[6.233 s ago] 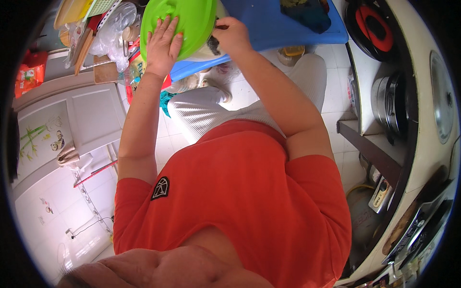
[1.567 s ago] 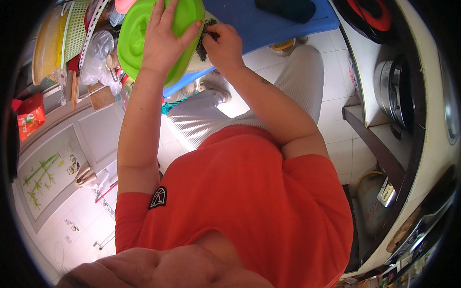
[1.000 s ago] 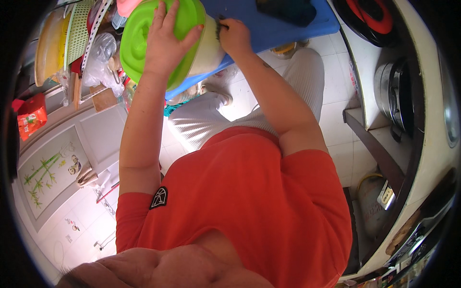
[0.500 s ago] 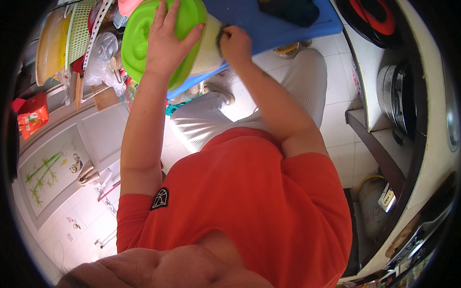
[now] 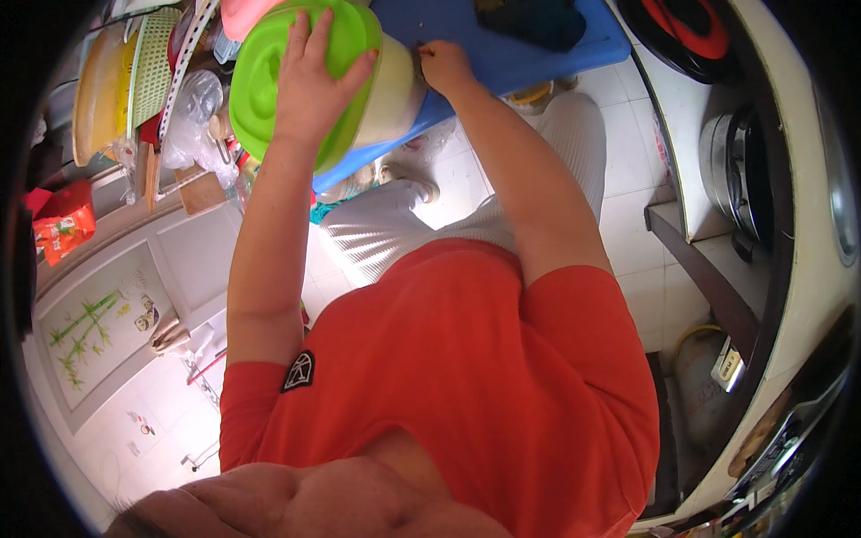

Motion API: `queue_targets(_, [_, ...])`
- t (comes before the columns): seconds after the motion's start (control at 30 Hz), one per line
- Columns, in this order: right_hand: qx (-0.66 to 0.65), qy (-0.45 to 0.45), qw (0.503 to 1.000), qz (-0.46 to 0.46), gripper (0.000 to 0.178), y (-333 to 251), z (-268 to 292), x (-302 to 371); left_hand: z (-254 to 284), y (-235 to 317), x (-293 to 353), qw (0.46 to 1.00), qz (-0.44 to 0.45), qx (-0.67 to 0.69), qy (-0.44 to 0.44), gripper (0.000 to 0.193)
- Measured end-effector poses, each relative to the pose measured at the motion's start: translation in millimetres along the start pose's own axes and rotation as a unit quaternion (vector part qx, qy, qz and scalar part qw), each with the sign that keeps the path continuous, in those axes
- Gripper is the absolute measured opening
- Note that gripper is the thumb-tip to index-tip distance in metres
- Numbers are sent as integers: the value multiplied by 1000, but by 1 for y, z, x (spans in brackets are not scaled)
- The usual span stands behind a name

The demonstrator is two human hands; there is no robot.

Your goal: The person scrubs the exterior of a large plastic container with a green lid using a steel wool pad. They then wipe the container with a cloth and scrub the lid separately before placing it back on the container.

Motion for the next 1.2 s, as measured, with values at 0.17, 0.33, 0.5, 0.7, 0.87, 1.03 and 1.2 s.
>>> queue_targets(0.17, [-103, 122, 978, 134, 17, -78, 13, 53, 2, -10, 9, 1000, 6, 1, 15, 81])
queue_targets(0.33, [-99, 156, 973, 136, 19, -72, 7, 99, 19, 13, 1, 997, 53, -2, -50, 85])
queue_targets(0.5, [-40, 110, 993, -29, 28, 15, -26, 82, 15, 11, 0, 998, 45, 4, -45, 84])
queue_targets(0.7, [-124, 74, 989, 3, 27, -54, -8, 106, 12, 2, 8, 997, 63, 1, -53, 84])
queue_targets(0.87, [-51, 129, 989, 48, 25, -29, -10, 80, 17, 8, 1, 996, 63, -18, -63, 86])
queue_targets(1.03, [-108, 117, 987, -23, 23, 3, -13, 56, 15, 10, -2, 994, 77, 0, -77, 86])
queue_targets(1.2, [-211, 120, 964, 107, 15, -102, 16, 105, 11, 3, 5, 996, 73, 14, -58, 86])
Point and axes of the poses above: each hand's wrist, its own x-axis away from the middle knuckle, its own z-axis out of the back of the hand, y = z × x, the point moved 6 cm from there along -x, towards the middle knuckle
